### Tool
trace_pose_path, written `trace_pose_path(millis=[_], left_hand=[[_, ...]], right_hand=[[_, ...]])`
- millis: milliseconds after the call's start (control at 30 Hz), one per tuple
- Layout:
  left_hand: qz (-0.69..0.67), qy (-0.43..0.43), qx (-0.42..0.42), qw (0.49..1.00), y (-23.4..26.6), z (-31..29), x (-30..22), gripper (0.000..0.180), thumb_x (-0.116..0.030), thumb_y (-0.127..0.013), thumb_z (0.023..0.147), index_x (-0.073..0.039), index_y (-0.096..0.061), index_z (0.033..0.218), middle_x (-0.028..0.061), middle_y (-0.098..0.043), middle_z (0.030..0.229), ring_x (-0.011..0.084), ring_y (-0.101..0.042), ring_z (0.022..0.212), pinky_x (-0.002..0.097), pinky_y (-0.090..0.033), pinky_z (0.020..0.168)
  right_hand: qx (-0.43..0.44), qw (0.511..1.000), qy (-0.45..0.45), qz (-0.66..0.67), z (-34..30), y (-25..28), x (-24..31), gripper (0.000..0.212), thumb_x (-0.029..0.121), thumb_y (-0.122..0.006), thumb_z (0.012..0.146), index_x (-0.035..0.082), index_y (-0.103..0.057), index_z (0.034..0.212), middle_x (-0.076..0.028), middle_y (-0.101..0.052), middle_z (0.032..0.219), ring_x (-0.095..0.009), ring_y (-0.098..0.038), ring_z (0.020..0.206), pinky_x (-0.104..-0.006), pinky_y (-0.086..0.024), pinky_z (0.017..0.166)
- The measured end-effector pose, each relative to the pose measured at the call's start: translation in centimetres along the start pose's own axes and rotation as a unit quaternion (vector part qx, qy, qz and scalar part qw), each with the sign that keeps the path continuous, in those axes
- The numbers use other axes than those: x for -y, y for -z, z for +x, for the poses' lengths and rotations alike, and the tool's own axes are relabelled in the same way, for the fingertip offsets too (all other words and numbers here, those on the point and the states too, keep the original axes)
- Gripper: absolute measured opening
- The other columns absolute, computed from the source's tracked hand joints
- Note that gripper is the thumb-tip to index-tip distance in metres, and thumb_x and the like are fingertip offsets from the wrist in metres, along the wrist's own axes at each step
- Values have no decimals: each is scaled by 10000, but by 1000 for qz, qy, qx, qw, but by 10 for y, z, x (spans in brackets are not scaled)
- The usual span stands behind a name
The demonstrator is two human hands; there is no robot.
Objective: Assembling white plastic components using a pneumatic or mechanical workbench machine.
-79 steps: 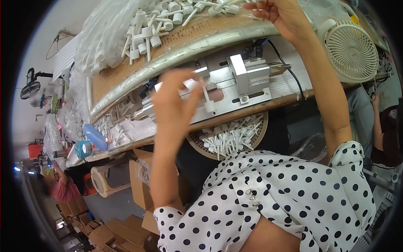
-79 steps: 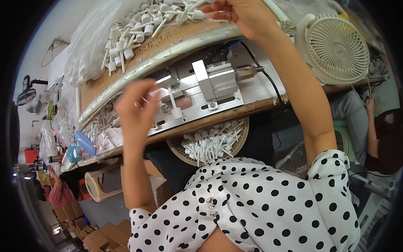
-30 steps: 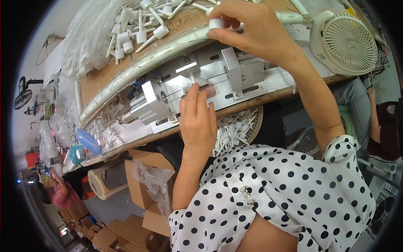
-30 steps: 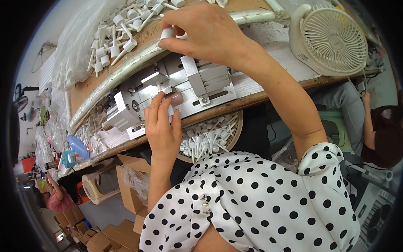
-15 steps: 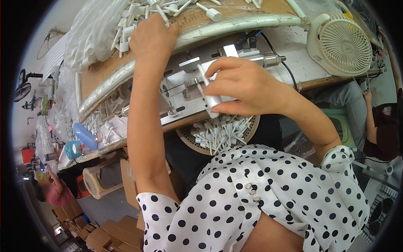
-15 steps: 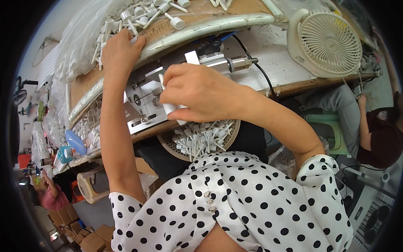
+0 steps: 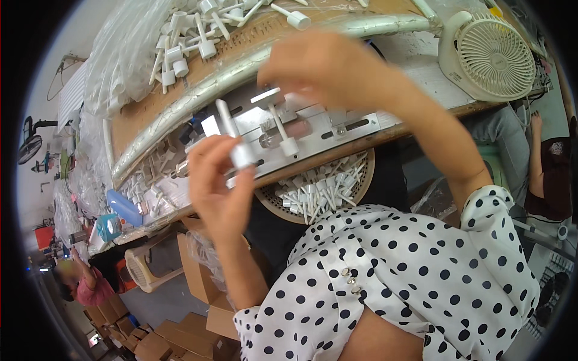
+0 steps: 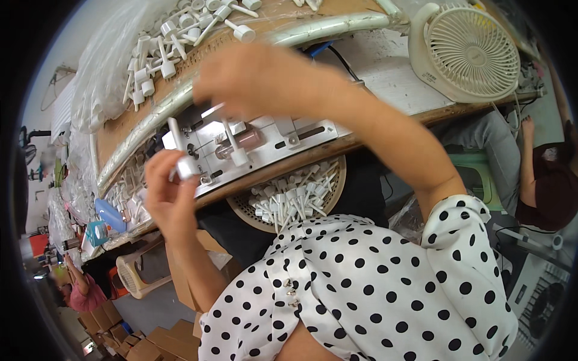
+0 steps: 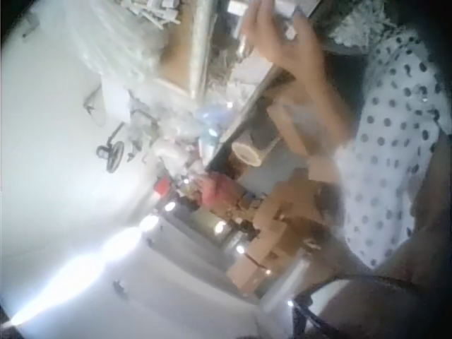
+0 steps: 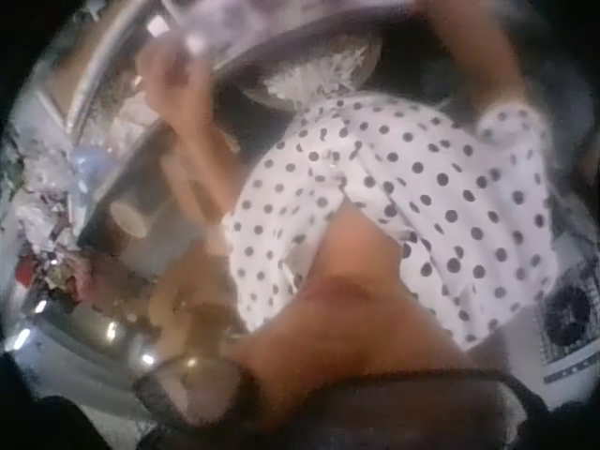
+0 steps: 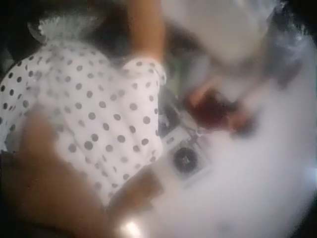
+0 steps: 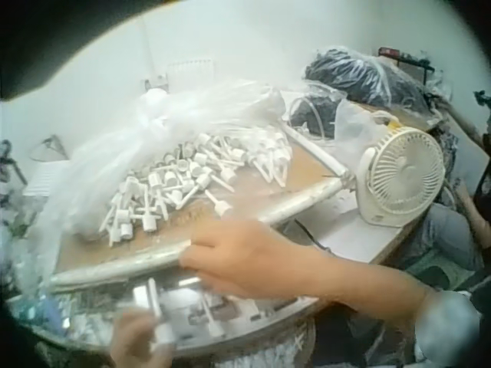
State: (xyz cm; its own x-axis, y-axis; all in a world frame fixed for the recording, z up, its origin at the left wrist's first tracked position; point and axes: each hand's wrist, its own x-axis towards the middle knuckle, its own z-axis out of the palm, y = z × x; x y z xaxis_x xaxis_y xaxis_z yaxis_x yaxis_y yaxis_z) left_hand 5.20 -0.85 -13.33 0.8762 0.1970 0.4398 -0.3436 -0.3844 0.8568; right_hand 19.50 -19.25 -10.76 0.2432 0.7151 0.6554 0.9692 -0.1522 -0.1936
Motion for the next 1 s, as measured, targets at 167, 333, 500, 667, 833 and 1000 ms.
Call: trace_pose_path(millis=[167,333,500,667,833,1000], left_hand=[[165,-76,66,981,-27,-21,6,365,58,-594,621,-29,-623,975,110,-549,1086,209,-532,911,288,-447,730],[228,-134,95,960,-36,-12,15,346,44,-591,619,-32,-616,956,117,-568,1073,274,-517,917,350,-426,783],[326,-136,120,928,-45,-9,10,312,22,-581,641,-22,-586,951,126,-560,1077,288,-517,897,363,-428,775],[385,-149,151,898,-45,-4,2,297,6,-576,646,-13,-568,942,131,-550,1075,293,-515,886,375,-420,770],[410,-153,180,881,-44,-1,-2,306,-11,-583,644,-14,-557,948,129,-541,1057,292,-513,868,384,-413,769],[383,-159,163,896,-42,-4,6,310,4,-575,652,-17,-550,960,131,-542,1052,300,-512,874,384,-419,770]], right_hand=[[86,983,-105,-123,17,20,-66,137,139,-584,746,61,-621,852,-163,-562,851,-329,-558,802,-397,-448,715],[48,991,-89,-87,12,18,-58,141,125,-571,749,59,-622,862,-162,-556,848,-342,-554,815,-415,-439,735],[-44,995,-89,-6,-2,25,-28,174,115,-588,735,39,-618,888,-131,-589,856,-288,-570,765,-366,-454,683],[-106,989,-78,66,-15,27,-10,186,89,-635,714,24,-618,887,-79,-592,809,-215,-573,704,-308,-455,617],[-93,986,-111,83,-27,30,10,229,82,-647,707,32,-614,928,-61,-576,784,-189,-555,668,-294,-447,589],[-97,988,-100,66,-37,34,24,251,90,-662,704,37,-618,945,-53,-583,785,-179,-562,664,-285,-447,580]])
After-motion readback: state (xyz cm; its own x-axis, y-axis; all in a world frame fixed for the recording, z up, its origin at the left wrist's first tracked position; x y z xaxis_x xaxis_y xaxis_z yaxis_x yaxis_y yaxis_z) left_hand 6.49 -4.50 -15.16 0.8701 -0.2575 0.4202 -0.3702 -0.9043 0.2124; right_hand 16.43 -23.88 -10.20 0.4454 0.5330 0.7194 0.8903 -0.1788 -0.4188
